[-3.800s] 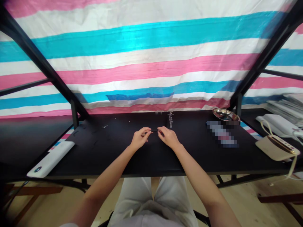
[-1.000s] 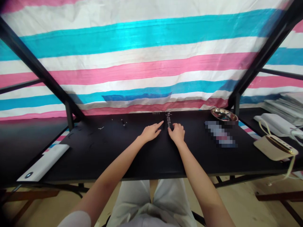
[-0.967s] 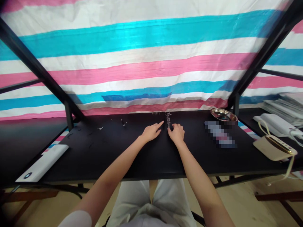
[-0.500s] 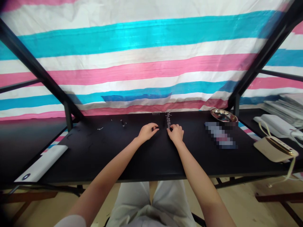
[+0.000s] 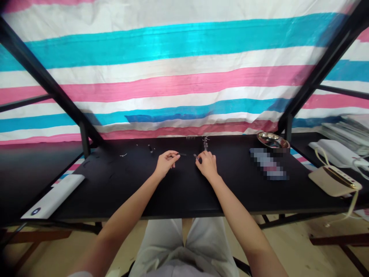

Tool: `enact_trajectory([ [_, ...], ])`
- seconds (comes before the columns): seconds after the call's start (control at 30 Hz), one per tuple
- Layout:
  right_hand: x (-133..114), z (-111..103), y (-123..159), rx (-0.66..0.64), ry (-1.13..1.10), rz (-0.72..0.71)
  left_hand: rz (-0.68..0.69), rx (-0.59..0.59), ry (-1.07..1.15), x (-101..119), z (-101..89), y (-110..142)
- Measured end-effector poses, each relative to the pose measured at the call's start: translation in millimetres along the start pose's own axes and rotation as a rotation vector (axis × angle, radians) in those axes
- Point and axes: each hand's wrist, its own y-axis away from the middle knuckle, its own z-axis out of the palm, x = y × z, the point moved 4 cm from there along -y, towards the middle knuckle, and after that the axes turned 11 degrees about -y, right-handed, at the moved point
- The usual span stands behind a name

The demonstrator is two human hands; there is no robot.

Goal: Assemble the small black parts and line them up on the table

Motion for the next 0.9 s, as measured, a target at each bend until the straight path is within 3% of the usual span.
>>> enact_trajectory([
  [0.2,-22.6,0.0,3.0,-0.019,-0.004,-0.127,-0.012,-0.046,0.051,2.8,6.9,5.3],
  [0.5,-26.0,-0.7,4.0,-0.062,0.015,-0.129,0.029,-0.066,0.008,2.8,9.7,8.3],
  [0.9,-29.7,-0.5,5.5,-0.093,0.09,-0.187,0.182,-0.039,-0.203,12.2,11.6,15.3],
])
